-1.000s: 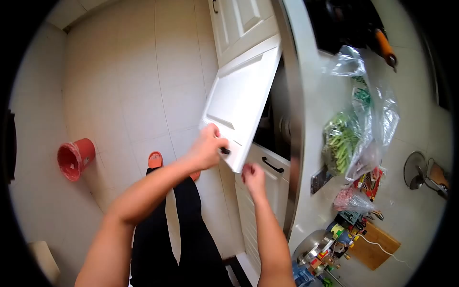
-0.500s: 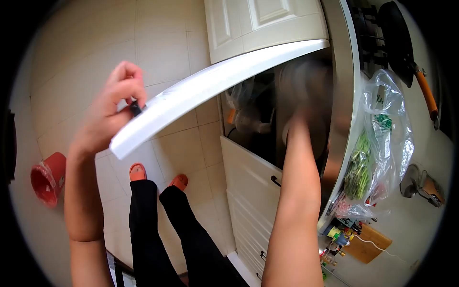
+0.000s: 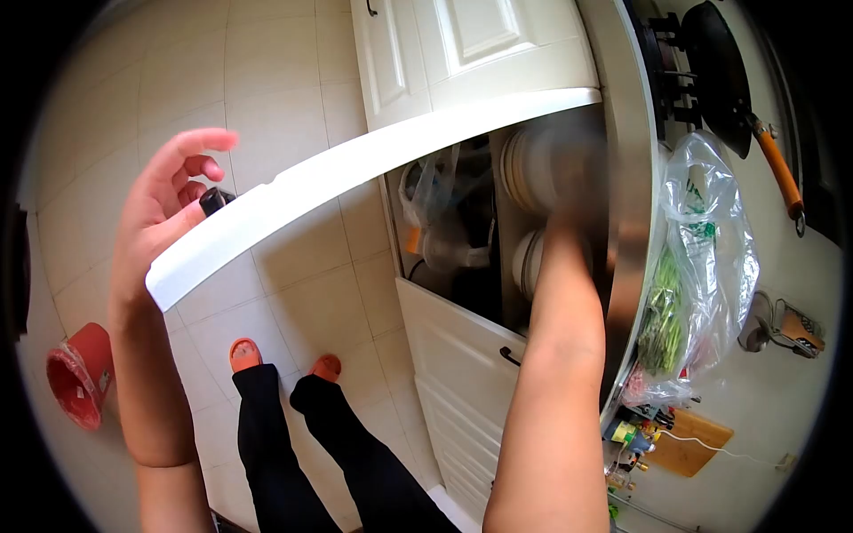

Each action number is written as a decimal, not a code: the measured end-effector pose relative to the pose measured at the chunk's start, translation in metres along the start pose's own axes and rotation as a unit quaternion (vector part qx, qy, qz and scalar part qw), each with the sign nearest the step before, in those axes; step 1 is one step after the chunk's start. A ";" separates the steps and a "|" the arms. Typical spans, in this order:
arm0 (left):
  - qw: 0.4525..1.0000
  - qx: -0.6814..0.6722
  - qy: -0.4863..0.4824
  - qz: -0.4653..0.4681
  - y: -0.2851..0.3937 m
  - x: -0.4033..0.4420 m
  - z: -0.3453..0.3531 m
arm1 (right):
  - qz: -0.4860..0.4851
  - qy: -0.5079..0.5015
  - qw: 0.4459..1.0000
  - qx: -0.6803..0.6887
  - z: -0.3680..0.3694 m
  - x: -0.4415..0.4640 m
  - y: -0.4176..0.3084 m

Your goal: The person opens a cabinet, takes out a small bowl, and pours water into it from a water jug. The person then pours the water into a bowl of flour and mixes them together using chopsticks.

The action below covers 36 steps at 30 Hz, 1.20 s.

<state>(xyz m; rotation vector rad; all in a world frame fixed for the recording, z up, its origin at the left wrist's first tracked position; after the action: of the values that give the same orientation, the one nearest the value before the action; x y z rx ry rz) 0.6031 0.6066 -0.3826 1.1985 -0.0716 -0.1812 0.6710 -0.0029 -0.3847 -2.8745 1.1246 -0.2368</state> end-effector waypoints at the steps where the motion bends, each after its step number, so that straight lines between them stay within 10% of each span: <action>1: 0.999 -0.032 0.037 0.017 -0.001 -0.003 0.000 | -0.006 0.057 0.998 -0.006 0.000 -0.002 0.000; 6: 0.998 -0.040 0.017 0.045 0.001 -0.006 -0.006 | 0.009 0.339 0.921 0.193 -0.021 -0.059 -0.009; 9: 0.998 -0.054 0.019 0.036 0.000 -0.009 -0.005 | -0.099 0.265 0.944 0.172 -0.037 -0.059 0.028; 18: 0.950 -0.159 0.258 0.072 -0.045 -0.070 -0.021 | 0.087 0.140 0.986 0.009 -0.014 -0.032 0.029; 24: 0.974 -0.128 -0.012 -0.189 -0.115 -0.127 0.064 | 0.093 0.148 0.985 0.003 -0.006 -0.001 0.030; 36: 0.969 -0.056 -0.187 -0.151 -0.213 -0.083 0.156 | 0.094 0.177 0.976 0.088 -0.042 0.057 0.047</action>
<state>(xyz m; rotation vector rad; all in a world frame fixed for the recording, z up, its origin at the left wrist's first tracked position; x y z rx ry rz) 0.4765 0.4030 -0.5210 1.0465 -0.2049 -0.6711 0.6740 -0.0752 -0.3403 -2.6114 1.3400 -0.8192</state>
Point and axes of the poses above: each hand's wrist, its own x-axis towards the middle knuckle, its own z-axis out of the palm, y = z × x, the point moved 5 cm from there along x, towards the middle knuckle, and after that the axes turned 14 degrees about -x, right-handed, at the moved point
